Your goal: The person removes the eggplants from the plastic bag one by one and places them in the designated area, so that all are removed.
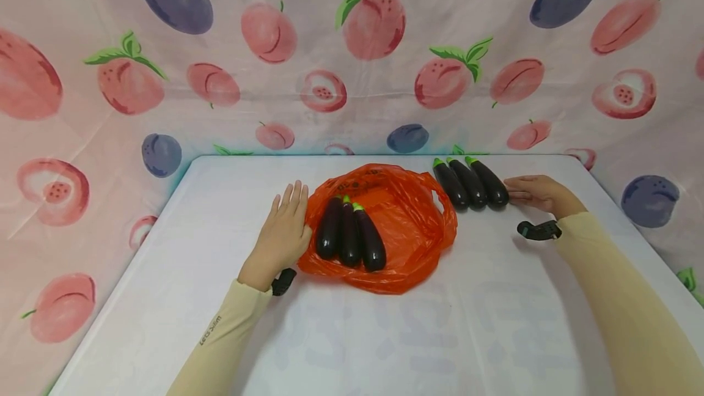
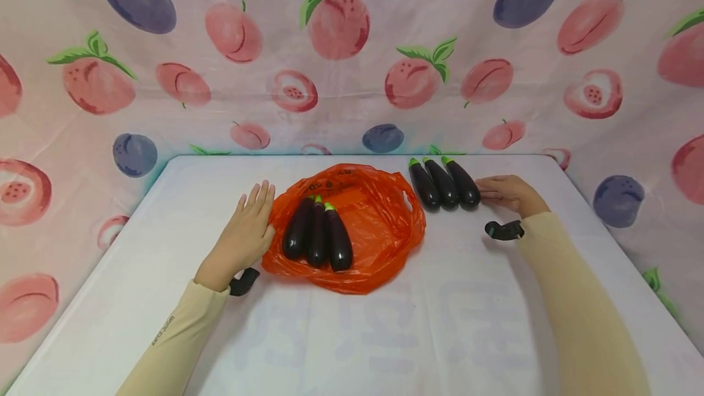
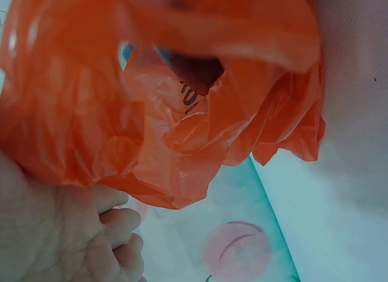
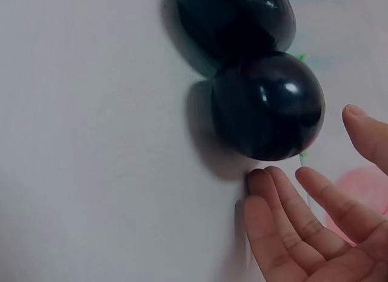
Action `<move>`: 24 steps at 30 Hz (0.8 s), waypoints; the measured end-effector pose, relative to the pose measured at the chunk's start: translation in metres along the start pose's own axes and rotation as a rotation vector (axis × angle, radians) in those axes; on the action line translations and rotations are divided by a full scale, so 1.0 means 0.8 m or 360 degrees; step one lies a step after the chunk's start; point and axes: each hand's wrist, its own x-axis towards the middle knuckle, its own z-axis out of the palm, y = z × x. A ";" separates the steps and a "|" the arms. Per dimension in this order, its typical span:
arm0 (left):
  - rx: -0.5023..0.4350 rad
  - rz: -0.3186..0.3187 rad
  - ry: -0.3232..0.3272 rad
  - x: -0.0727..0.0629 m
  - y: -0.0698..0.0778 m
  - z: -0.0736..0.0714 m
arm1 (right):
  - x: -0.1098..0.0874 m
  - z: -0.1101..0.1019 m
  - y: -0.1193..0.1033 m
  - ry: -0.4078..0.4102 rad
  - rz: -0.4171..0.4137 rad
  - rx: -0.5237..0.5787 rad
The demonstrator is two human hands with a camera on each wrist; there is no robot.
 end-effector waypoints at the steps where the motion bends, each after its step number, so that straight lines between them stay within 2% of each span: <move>1: 0.0001 0.0000 0.0001 0.000 0.000 0.000 | 0.001 -0.001 0.001 -0.0013 -0.0005 0.0033; 5: 0.0002 -0.0003 -0.0002 0.000 0.000 0.000 | 0.002 -0.005 0.006 -0.0017 -0.0049 0.0093; 11: -0.0008 0.0001 -0.0012 0.000 0.000 -0.001 | -0.006 -0.004 0.013 0.0036 -0.0230 -0.0107; 17: -0.0009 0.0023 0.0015 0.001 0.001 0.000 | -0.011 0.003 0.016 0.0241 -0.0435 -0.0103; 20: -0.0005 0.0027 0.0026 0.001 0.001 0.000 | -0.014 0.003 0.019 0.0364 -0.0509 -0.0187; 24: 0.0000 0.0028 0.0029 0.001 0.000 0.001 | -0.018 0.006 0.021 0.0451 -0.0639 -0.0208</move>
